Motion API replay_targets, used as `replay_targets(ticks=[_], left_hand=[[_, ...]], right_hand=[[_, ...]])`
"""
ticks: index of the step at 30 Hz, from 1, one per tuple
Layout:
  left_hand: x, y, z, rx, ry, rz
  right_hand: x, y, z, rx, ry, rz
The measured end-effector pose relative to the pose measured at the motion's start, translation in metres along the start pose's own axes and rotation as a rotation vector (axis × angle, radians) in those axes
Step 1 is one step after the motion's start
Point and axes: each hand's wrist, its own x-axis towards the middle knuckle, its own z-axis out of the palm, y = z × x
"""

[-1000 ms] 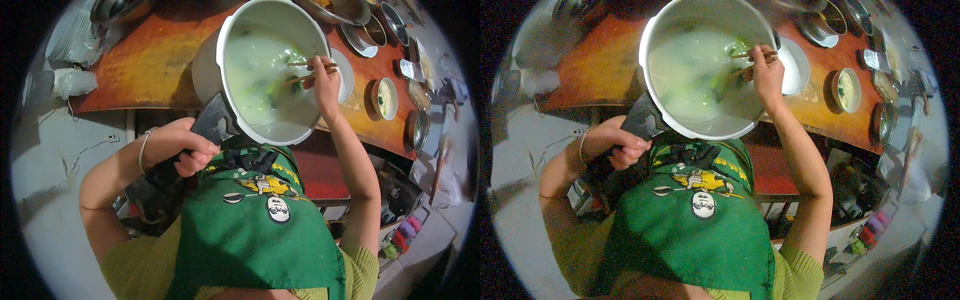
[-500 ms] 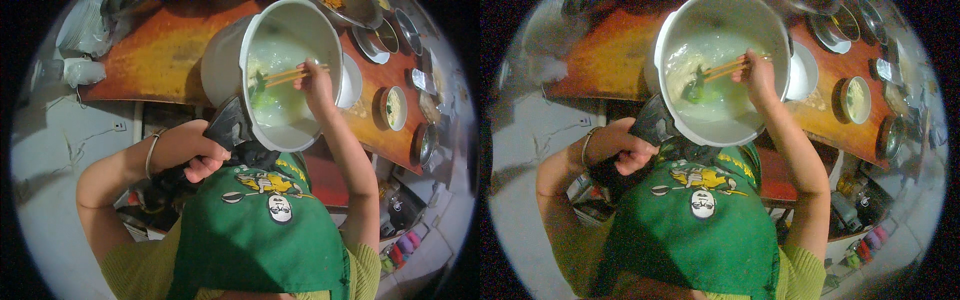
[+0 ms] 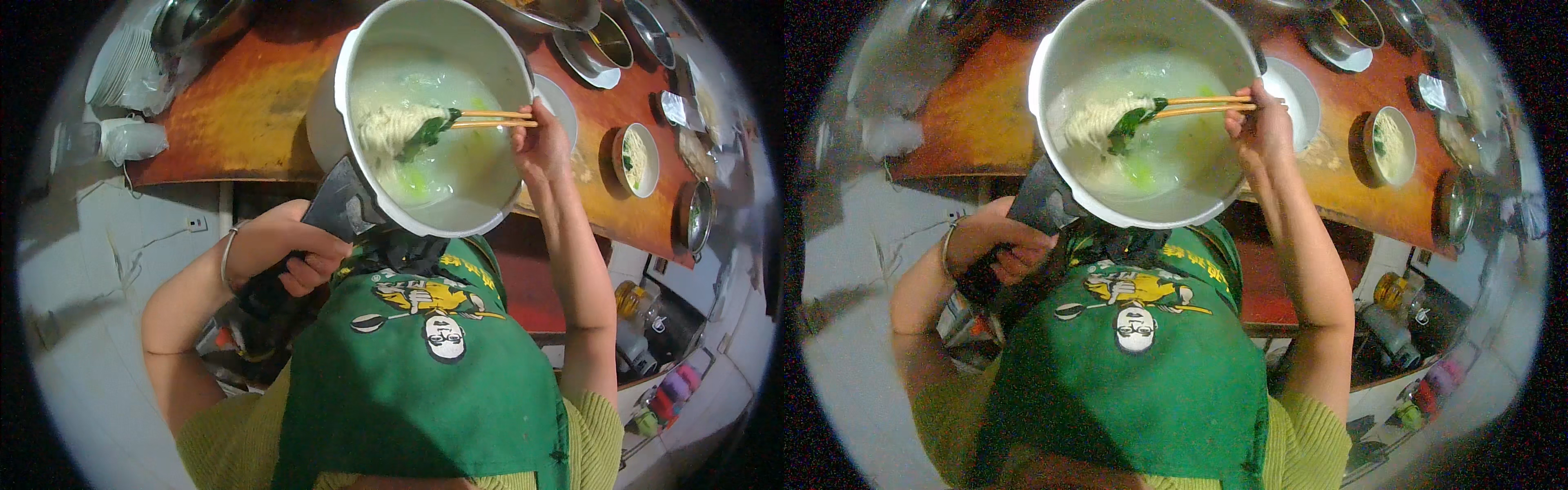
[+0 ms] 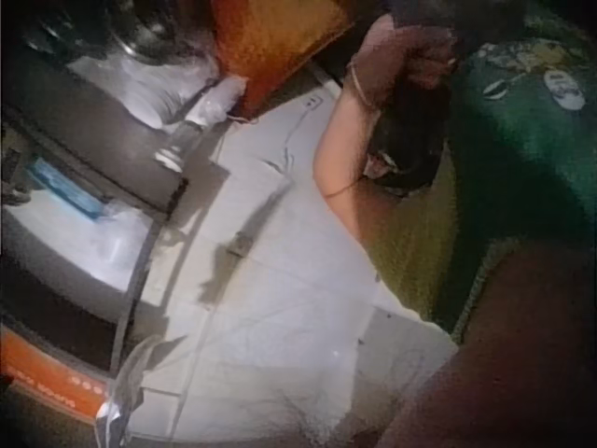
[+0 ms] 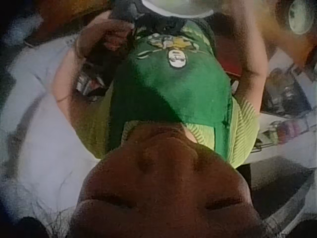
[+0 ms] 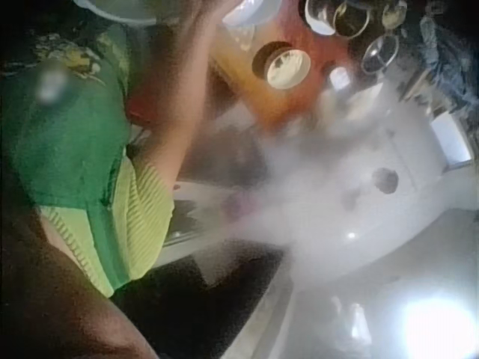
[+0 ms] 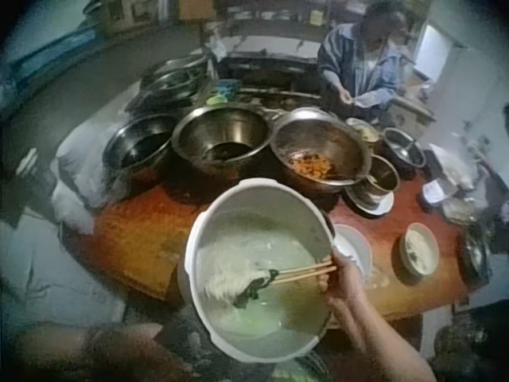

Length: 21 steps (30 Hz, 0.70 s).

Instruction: The person serves noodles and vegetables from a pressure cooker into bowls using chopsticks and a ladle. They transfer cooked noodles and broth into multiple bowls and arrange them on the counter.

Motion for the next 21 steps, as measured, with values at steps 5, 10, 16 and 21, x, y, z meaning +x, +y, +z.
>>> replay_targets(ticks=[5,10,16,21], left_hand=[[-0.002,0.005,0.006,-0.040,0.003,0.041],[-0.002,0.003,0.002,-0.053,-0.035,0.084],[-0.005,0.006,0.003,-0.043,-0.057,0.103],[-0.006,0.008,0.008,-0.031,-0.041,0.109]], right_hand=[[-0.012,-0.035,-0.027,0.159,0.003,-0.046],[-0.037,-0.084,-0.051,0.404,-0.185,-0.065],[-0.070,-0.144,-0.097,0.580,-0.343,-0.183],[-0.075,-0.139,-0.146,0.456,-0.172,-0.417]])
